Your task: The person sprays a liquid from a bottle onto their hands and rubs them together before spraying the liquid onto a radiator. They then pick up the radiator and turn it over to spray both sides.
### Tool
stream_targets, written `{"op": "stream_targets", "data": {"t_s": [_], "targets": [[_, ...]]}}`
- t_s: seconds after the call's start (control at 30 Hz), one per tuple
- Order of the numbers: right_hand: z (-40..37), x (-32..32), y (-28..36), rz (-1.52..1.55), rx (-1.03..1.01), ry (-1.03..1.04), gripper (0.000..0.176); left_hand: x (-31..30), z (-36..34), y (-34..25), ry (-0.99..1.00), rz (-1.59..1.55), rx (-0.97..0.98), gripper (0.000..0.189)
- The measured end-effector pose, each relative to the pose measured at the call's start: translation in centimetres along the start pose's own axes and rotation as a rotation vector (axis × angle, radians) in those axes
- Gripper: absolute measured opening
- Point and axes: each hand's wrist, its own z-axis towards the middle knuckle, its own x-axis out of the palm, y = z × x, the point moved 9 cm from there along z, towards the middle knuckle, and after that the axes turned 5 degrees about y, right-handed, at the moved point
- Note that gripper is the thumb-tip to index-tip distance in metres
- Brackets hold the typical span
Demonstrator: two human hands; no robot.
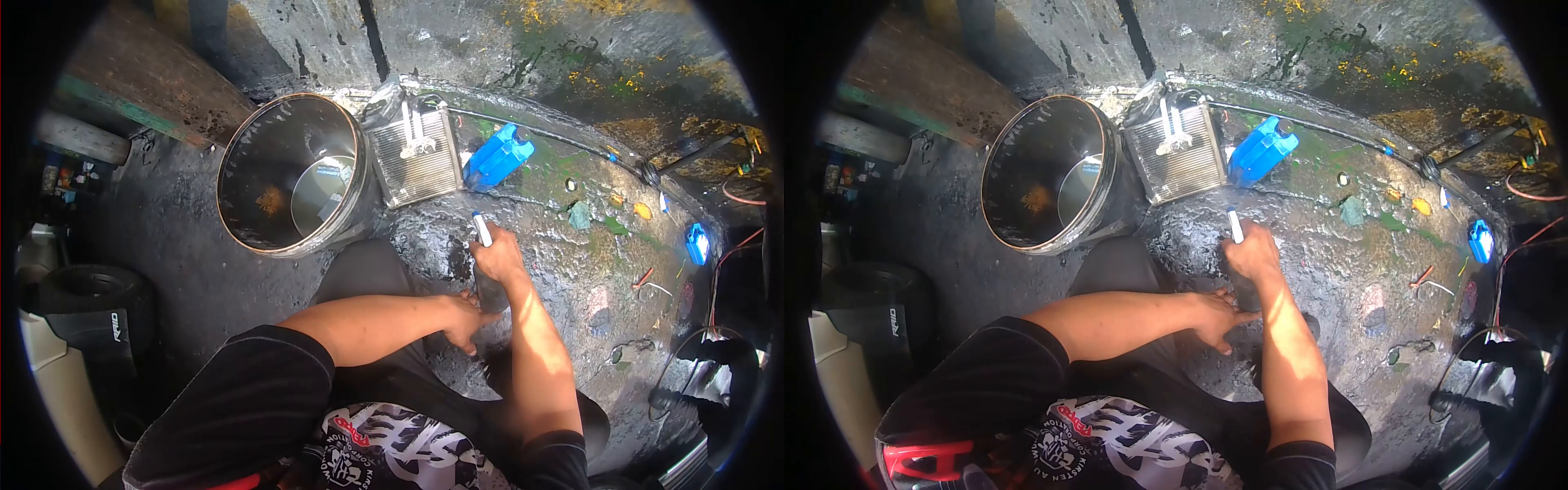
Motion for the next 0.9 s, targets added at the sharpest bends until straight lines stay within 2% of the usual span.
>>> {"op": "stream_targets", "data": {"t_s": [0.3,0.5,0.9], "targets": [[0.7,0.5,-1.1,0.024,0.028,0.007,0.04,0.0,-0.3,-0.1,0.009,0.004,-0.02,0.111],[0.2,1.6,1.2,0.091,-0.16,0.095,0.04,0.1,-0.7,0.0,0.022,0.001,-0.025,0.112],[0.7,3.0,2.5,-0.029,-0.107,0.175,0.039,0.0,-1.4,-0.1,-0.025,-0.019,-0.014,0.112]]}}
